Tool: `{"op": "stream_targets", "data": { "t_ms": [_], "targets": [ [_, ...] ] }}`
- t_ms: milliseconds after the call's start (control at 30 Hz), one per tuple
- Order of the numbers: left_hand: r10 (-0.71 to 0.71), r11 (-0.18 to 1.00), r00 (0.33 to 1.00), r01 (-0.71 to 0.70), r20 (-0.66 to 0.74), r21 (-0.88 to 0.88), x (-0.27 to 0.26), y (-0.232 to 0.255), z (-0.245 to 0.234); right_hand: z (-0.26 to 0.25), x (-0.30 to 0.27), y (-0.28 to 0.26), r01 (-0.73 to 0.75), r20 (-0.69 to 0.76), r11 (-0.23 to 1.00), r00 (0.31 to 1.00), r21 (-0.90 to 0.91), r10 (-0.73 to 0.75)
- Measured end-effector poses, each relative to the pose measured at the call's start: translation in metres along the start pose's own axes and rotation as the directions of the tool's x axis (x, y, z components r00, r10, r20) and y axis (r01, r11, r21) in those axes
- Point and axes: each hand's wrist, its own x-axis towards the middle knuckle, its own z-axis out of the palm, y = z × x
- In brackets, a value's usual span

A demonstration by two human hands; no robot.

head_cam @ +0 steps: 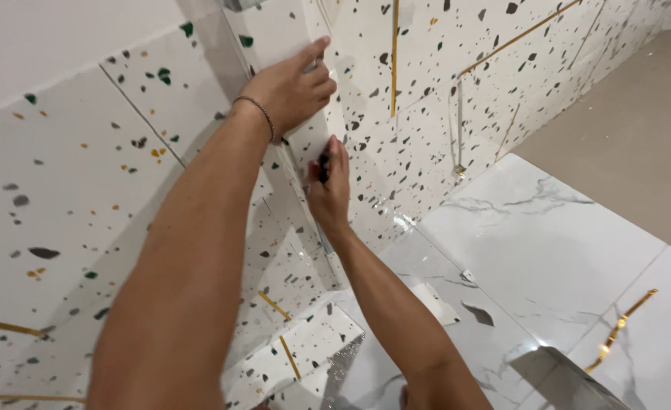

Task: The person picks up a terrazzo-patterned wall panel and positions it against a wall corner. Using a utility knife, they trim the panel to fit around a vertical metal profile, then press and smooth the panel into place.

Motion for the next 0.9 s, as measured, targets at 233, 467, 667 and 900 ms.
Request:
{"op": "stream_targets", "data": {
  "t_ms": [233,467,667,900],
  "targets": [
    [0.093,0.996,0.996,-0.093,0.005,-0.001,0.011,-0.009,-0.003,-0.001,0.012,0.031,-0.404,0.166,0.788,0.914,0.464,0.370],
    [0.081,0.996,0.997,-0.080,0.021,-0.032,0.010,-0.009,-0.005,-0.006,0.013,0.015,-0.298,0.139,0.889,0.954,0.348,0.265],
    [0.059,0.998,0.992,-0.056,0.109,-0.034,0.022,0.006,0.002,0.001,0.005,-0.017,-0.159,0.019,0.980,0.987,0.123,0.158],
    [0.084,0.993,0.993,-0.077,0.085,-0.090,0.040,0.063,0.014,-0.004,0.004,-0.016,-0.503,0.165,0.765,0.861,0.401,0.480]
  ]
}}
